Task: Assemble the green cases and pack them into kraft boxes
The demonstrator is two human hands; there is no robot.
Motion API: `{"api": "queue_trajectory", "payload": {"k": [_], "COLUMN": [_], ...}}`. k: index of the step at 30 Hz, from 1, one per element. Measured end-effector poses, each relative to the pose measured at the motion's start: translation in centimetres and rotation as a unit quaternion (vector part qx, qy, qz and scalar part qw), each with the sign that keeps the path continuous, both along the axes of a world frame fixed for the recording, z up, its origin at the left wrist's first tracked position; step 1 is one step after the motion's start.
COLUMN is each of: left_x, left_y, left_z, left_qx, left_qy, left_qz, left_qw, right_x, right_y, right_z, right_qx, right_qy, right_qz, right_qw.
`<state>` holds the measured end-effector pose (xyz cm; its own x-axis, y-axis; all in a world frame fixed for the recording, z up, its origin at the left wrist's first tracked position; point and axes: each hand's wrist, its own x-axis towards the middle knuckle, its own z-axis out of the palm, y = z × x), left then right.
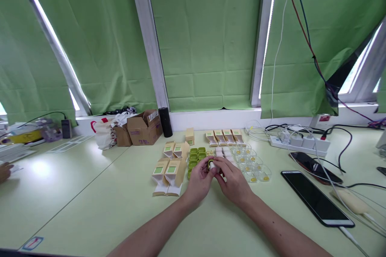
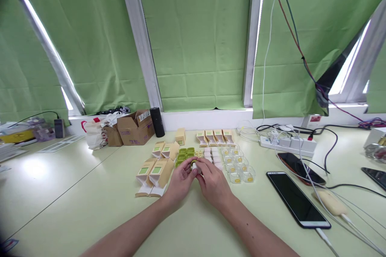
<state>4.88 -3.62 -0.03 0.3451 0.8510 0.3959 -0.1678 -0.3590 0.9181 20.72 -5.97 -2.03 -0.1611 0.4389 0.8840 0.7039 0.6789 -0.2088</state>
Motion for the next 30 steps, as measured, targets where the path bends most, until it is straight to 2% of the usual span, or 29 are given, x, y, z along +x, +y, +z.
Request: {"api": "queue_trajectory", "payload": {"k": [23, 30], "left_x": [0.05, 0.11], "left_y": [0.25, 0.35], "left_z": [-0.24, -0.27], "left_qx": [-0.005, -0.019], "left_qy": [0.004, 0.004], "left_qz": [0.005, 0.021], "left_qw": [1.0, 1.0], "right_x": [-0.22, 0.0], "right_y": [0.19, -0.03], "right_z": [0.01, 0.22], "right_qx": [0.002, -0.051], "right_qy": [0.005, 0.014], "right_qz": [-0.007, 0.023], "right_qw": [1.0, 0.998]}}
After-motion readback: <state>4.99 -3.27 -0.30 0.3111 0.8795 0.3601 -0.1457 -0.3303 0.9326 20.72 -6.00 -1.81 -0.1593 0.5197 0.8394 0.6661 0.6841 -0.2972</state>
